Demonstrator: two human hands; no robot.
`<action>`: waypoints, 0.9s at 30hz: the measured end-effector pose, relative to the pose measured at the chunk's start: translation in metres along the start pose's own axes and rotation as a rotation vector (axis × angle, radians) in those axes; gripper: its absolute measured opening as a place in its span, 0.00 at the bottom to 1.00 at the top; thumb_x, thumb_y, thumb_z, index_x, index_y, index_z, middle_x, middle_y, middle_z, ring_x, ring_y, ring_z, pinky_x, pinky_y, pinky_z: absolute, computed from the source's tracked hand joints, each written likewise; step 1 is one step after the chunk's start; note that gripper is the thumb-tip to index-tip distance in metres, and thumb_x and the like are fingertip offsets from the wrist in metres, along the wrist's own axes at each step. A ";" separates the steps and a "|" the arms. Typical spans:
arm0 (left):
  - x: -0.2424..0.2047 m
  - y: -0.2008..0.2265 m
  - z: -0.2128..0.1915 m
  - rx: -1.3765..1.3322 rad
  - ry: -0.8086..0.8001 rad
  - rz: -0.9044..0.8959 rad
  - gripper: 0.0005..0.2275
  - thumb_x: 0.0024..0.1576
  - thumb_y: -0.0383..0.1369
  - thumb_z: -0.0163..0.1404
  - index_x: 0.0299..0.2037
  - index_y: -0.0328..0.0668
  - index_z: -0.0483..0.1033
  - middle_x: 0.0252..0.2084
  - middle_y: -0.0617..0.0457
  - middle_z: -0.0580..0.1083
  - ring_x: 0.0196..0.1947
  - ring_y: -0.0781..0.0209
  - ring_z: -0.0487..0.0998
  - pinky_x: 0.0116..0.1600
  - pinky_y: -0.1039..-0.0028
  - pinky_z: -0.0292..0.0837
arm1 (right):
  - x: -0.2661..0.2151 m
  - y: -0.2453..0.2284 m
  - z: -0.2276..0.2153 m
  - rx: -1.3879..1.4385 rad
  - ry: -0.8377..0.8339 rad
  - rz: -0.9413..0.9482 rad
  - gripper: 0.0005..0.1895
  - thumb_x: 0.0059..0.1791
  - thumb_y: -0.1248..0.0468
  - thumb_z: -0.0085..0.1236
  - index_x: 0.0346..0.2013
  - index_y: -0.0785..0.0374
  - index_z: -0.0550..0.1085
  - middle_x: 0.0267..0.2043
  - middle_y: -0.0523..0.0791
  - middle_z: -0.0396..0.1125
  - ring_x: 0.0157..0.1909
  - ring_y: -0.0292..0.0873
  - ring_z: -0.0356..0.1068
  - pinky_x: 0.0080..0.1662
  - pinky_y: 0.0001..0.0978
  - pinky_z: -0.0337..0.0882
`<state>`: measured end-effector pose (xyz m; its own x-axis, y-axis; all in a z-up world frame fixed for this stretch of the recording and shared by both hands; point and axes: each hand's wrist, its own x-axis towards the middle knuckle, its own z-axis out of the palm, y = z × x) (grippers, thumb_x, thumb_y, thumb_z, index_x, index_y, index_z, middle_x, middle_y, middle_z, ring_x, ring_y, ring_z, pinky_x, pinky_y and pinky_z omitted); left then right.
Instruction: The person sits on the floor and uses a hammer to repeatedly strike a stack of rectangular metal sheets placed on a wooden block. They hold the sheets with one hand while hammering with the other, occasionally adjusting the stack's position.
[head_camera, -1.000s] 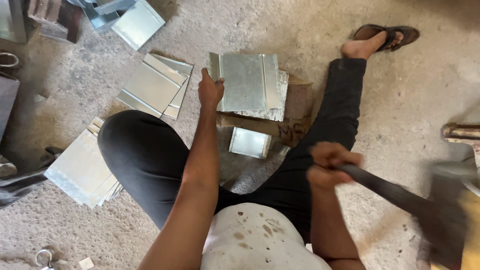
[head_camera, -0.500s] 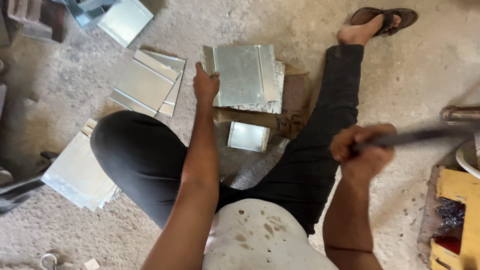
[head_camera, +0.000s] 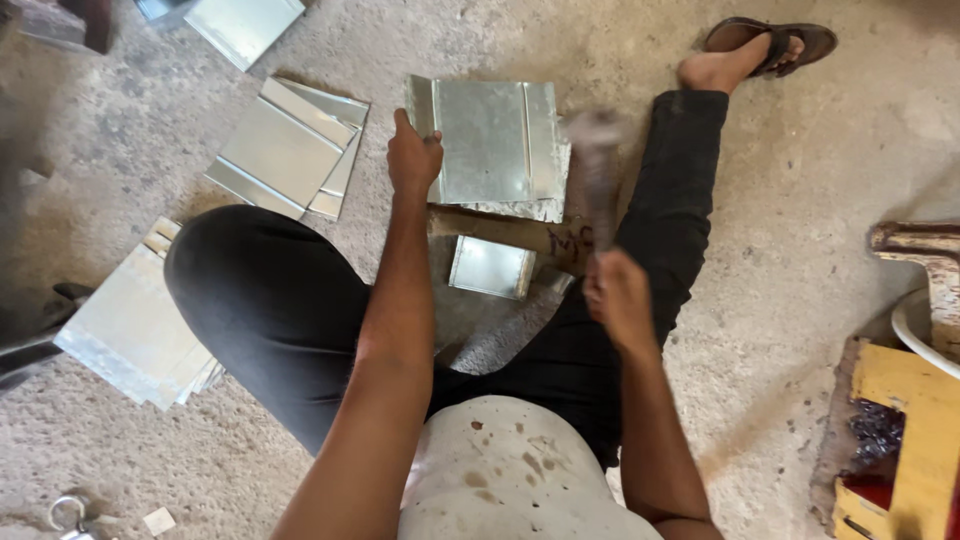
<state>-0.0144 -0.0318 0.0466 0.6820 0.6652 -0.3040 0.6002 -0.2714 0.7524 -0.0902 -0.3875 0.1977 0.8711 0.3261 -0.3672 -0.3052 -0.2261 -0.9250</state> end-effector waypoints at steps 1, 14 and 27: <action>0.000 0.000 0.001 0.007 -0.007 -0.011 0.25 0.58 0.36 0.58 0.61 0.39 0.59 0.44 0.29 0.78 0.48 0.28 0.78 0.52 0.47 0.72 | -0.011 -0.024 -0.005 0.060 0.045 -0.081 0.27 0.57 0.38 0.40 0.32 0.58 0.65 0.19 0.36 0.54 0.16 0.29 0.49 0.18 0.24 0.48; 0.004 -0.006 0.009 -0.023 -0.026 -0.003 0.26 0.58 0.35 0.56 0.62 0.39 0.57 0.44 0.31 0.78 0.47 0.32 0.80 0.50 0.49 0.74 | 0.033 0.100 0.011 -0.379 0.089 -0.353 0.29 0.66 0.40 0.35 0.30 0.54 0.67 0.22 0.36 0.59 0.25 0.34 0.59 0.30 0.29 0.58; 0.002 -0.005 0.006 -0.017 0.015 0.019 0.25 0.56 0.35 0.58 0.60 0.39 0.59 0.44 0.31 0.78 0.47 0.30 0.79 0.51 0.48 0.73 | -0.029 -0.069 -0.019 0.275 0.430 -1.092 0.34 0.54 0.28 0.31 0.36 0.58 0.57 0.16 0.41 0.49 0.12 0.37 0.44 0.17 0.31 0.50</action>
<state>-0.0131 -0.0334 0.0389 0.6866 0.6706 -0.2810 0.5800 -0.2720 0.7679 -0.0873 -0.3989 0.2738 0.7622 -0.1210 0.6359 0.6463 0.1986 -0.7368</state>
